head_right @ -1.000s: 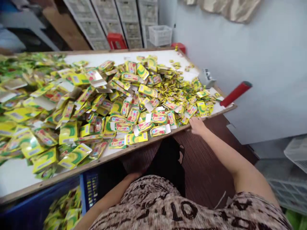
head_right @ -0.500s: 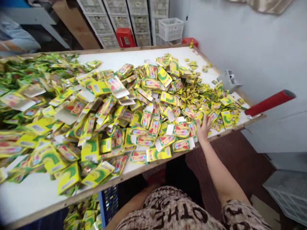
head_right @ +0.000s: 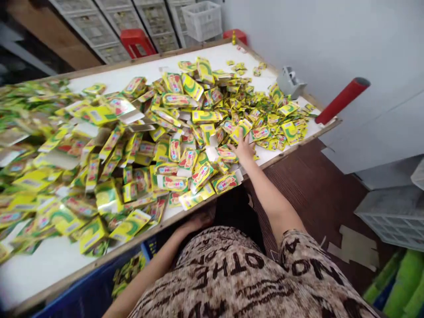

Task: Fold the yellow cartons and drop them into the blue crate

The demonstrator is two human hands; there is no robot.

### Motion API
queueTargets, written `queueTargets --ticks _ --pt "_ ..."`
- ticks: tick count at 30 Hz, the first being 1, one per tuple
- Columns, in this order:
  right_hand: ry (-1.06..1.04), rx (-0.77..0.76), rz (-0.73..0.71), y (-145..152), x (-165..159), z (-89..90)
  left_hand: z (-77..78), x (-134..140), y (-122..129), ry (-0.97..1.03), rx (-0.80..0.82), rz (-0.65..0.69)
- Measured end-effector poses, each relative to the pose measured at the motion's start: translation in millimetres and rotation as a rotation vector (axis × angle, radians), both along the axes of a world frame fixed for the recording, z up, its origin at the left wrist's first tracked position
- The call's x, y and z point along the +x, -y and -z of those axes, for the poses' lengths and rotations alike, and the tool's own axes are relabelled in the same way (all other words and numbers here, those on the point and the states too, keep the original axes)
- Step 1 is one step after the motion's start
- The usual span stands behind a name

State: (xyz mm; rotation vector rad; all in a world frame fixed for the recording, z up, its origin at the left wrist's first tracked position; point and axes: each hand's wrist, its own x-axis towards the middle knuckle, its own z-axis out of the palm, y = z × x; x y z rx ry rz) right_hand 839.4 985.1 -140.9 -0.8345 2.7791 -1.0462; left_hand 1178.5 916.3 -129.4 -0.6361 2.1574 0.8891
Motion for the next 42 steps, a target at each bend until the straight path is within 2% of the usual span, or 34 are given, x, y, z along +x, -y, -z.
queueTargets --ticks 2,4,5,7,8,10,12,13,15,18,22,26,29,33,37,40,42 --pt "0.025 0.043 -0.123 -20.3 -17.0 -5.9 -14.4 16.8 -18.8 -0.075 0.078 -0.007" --pt "0.068 0.092 -0.192 -40.8 -29.1 -14.4 -33.4 15.5 -34.9 -0.355 0.107 0.023" --pt "0.084 0.095 -0.201 -50.8 -30.0 -18.6 -43.1 8.6 -41.3 -0.542 0.057 0.051" --pt "0.075 0.026 -0.159 -68.8 -17.3 -22.9 -59.0 -14.5 -51.1 -0.863 -0.176 0.13" --pt "0.044 -0.042 -0.124 -76.0 -3.6 -22.1 -64.1 -28.9 -54.6 -0.944 -0.318 0.179" --pt "-0.057 -0.203 -0.056 -84.7 33.3 -14.2 -67.6 -57.3 -57.8 -0.971 -0.54 0.279" --pt "-0.136 -0.26 -0.103 -83.9 71.2 -2.1 -63.9 -78.5 -52.4 -0.928 -0.648 0.348" --pt "-0.158 -0.233 -0.122 -79.0 86.3 3.8 -60.9 -84.4 -45.4 -0.909 -0.686 0.369" --pt "-0.18 -0.203 -0.061 -58.1 105.1 12.2 -56.4 -85.9 -23.3 -0.881 -0.769 0.387" --pt "-0.217 -0.214 -0.102 -2.4 117.2 12.0 -60.2 -66.9 22.6 -0.82 -0.882 0.379" --pt "-0.252 -0.242 -0.247 74.9 140.4 -7.8 -78.7 -27.4 88.8 -0.756 -0.9 0.392" --pt "-0.165 -0.268 -0.342 125.2 159.4 -29.6 -89.5 -4.3 148.4 -0.835 -0.875 0.318" --pt "-0.153 -0.242 -0.42 145.6 146.0 -40.7 -94.3 -4.6 179.9 -0.904 -0.832 0.253" --pt "-0.148 -0.246 -0.505 140.3 101.6 -50.2 -107.7 -15.4 193.8 -0.9 -0.893 0.123" --pt "-0.087 -0.338 -0.609 106.1 63.5 -47.7 -124.2 -29.2 190.4 -0.821 -0.998 -0.047" --pt "-0.002 -0.36 -0.501 76.9 45.5 -34.3 -135.0 -36.4 179.5 -0.756 -1.017 -0.101" --pt "0.022 -0.252 -0.408 62.8 40.3 -22.9 -136.6 -36.7 162.0 -0.761 -1.016 -0.106"
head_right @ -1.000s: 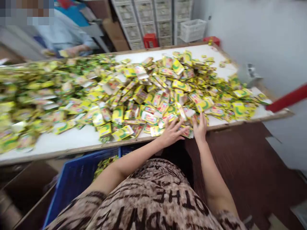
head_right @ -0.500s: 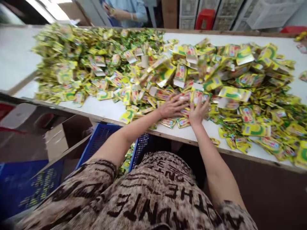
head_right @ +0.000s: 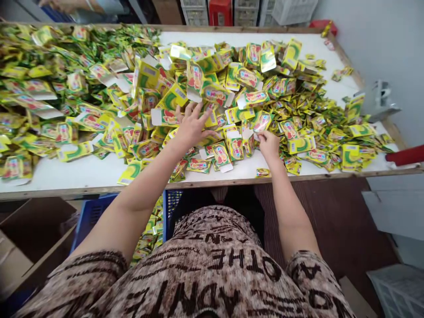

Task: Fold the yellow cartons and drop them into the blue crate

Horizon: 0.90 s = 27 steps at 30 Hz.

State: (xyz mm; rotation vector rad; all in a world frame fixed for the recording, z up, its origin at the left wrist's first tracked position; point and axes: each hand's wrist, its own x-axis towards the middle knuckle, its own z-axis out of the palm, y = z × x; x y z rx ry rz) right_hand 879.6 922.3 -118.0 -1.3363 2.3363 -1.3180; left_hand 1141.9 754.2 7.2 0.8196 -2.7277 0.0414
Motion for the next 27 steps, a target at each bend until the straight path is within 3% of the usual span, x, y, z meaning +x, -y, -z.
queueTargets --ticks 3,5,7,9,11,14,16,18,22,24,27 --pt "-0.116 0.234 -0.023 -7.2 10.6 11.4 16.0 5.6 -43.9 -0.003 0.03 0.163" --pt "-0.216 0.32 -0.071 -3.7 30.3 12.5 38.0 11.4 -76.1 0.066 0.079 0.388" --pt "-0.255 0.357 -0.038 3.2 53.0 10.3 62.3 17.4 -99.2 0.129 0.113 0.525" --pt "-0.251 0.361 -0.056 9.2 69.4 7.7 81.6 22.8 -107.0 0.141 0.116 0.476" --pt "-0.248 0.32 -0.129 9.5 72.7 5.5 91.6 27.4 -102.1 0.114 0.104 0.329" --pt "-0.081 0.188 -0.268 -8.5 50.4 2.6 91.1 34.7 -90.5 0.071 0.105 0.194" --pt "0.11 0.099 -0.264 -33.2 24.3 1.7 86.0 40.9 -90.9 0.017 0.114 0.186" --pt "0.155 0.103 -0.117 -63.4 -1.2 3.2 81.2 47.3 -99.4 -0.122 0.101 0.175" --pt "-0.112 0.328 0.23 -112.7 -23.9 15.6 78.2 50.5 -128.3 -0.535 0.053 0.081" --pt "-0.165 0.339 0.237 -122.5 -21.8 23.6 80.4 40.8 -143.3 -0.608 0.091 0.147" --pt "-0.084 0.239 0.091 -122.1 -17.5 31.1 87.4 11.3 -160.6 -0.402 0.195 0.422"
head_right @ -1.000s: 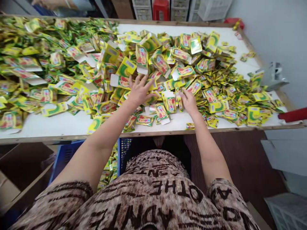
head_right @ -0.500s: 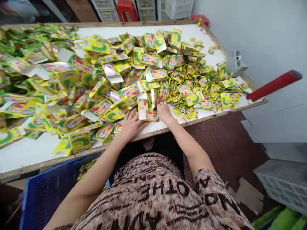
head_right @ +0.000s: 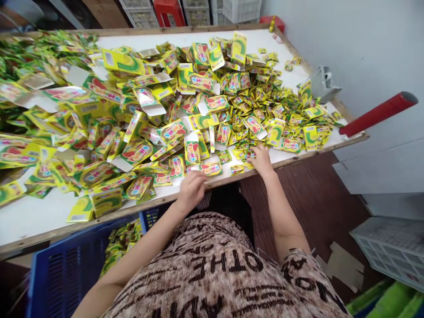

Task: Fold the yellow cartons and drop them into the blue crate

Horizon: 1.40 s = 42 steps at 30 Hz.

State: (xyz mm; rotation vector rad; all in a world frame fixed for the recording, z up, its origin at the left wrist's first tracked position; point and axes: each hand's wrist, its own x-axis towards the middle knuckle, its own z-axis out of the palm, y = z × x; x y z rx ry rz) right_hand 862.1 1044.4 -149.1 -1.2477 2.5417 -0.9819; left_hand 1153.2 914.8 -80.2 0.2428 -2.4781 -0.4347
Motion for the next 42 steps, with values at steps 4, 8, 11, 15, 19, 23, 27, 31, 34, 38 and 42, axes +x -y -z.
queueTargets --ticks 4,8,11,15,19,23,27,31,34,38,42 --pt "0.193 -0.123 -0.099 3.6 -6.6 -0.6 8.0 -38.9 -6.5 0.369 -0.123 0.136" --pt "0.097 -0.083 -0.003 -2.5 -9.9 -0.5 6.0 -51.1 1.2 0.53 -0.147 -0.093" --pt "0.056 -0.056 -0.034 -6.0 -2.7 2.4 4.0 -61.6 5.6 0.535 -0.063 -0.123" --pt "0.147 -0.12 -0.009 -9.4 0.1 4.5 10.5 -99.0 1.6 0.51 0.175 -0.099" --pt "0.365 -0.342 0.151 -15.3 -9.5 5.9 23.6 -140.1 -7.0 0.538 0.279 -0.294" --pt "0.55 -0.414 0.157 -17.9 -5.1 -1.5 35.1 -157.1 -7.5 0.436 0.422 -0.304" --pt "0.663 -0.511 0.133 -10.9 17.5 -22.6 34.7 -149.7 -1.2 0.158 0.879 -0.242" --pt "0.808 -0.453 -0.03 7.4 42.6 -38.5 19.8 -125.4 0.0 -0.042 1.317 -0.144" --pt "0.862 -0.437 -0.031 22.2 62.7 -43.2 7.9 -103.3 -4.4 -0.114 1.408 -0.136" --pt "0.892 -0.453 -0.054 28.5 93.3 -49.4 -0.3 -74.8 -10.7 -0.226 1.312 -0.192" --pt "0.93 -0.441 -0.09 22.0 109.9 -49.1 -9.4 -36.4 1.9 -0.135 1.042 -0.192"
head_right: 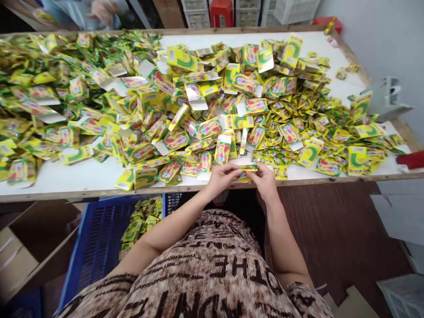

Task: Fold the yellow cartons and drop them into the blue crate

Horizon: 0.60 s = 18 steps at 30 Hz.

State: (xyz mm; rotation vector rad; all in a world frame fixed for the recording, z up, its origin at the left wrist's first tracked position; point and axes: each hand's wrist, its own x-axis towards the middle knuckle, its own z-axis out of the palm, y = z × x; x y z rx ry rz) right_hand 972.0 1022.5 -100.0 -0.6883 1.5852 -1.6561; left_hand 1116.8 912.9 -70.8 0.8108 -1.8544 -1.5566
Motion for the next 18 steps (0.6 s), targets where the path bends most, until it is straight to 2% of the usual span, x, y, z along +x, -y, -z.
queueTargets --ticks 2,4,6,8,10,13,16,18 --pt "-0.053 0.025 0.112 -1.4 0.3 5.0 -6.8 22.6 14.6 0.117 -0.244 -0.106" --pt "-0.126 0.091 0.152 -0.1 0.1 10.3 -13.4 42.2 25.8 0.315 -0.462 -0.213" --pt "-0.225 0.175 0.095 2.3 4.1 12.6 -19.0 56.0 23.3 0.567 -0.599 -0.204" --pt "-0.381 0.239 0.04 4.4 11.6 12.7 -19.5 61.0 8.3 0.743 -0.648 -0.15" --pt "-0.521 0.271 0.06 6.9 16.0 15.5 -11.8 56.4 -3.3 0.715 -0.597 -0.149" --pt "-0.547 0.244 0.057 12.4 11.3 26.5 0.1 47.9 7.7 0.449 -0.286 -0.165" --pt "-0.428 0.168 0.092 13.3 4.0 34.6 -9.6 56.2 31.1 0.14 0.009 -0.194" --pt "-0.343 0.132 0.106 12.4 3.6 34.7 -21.8 65.7 41.8 0.025 0.075 -0.172"
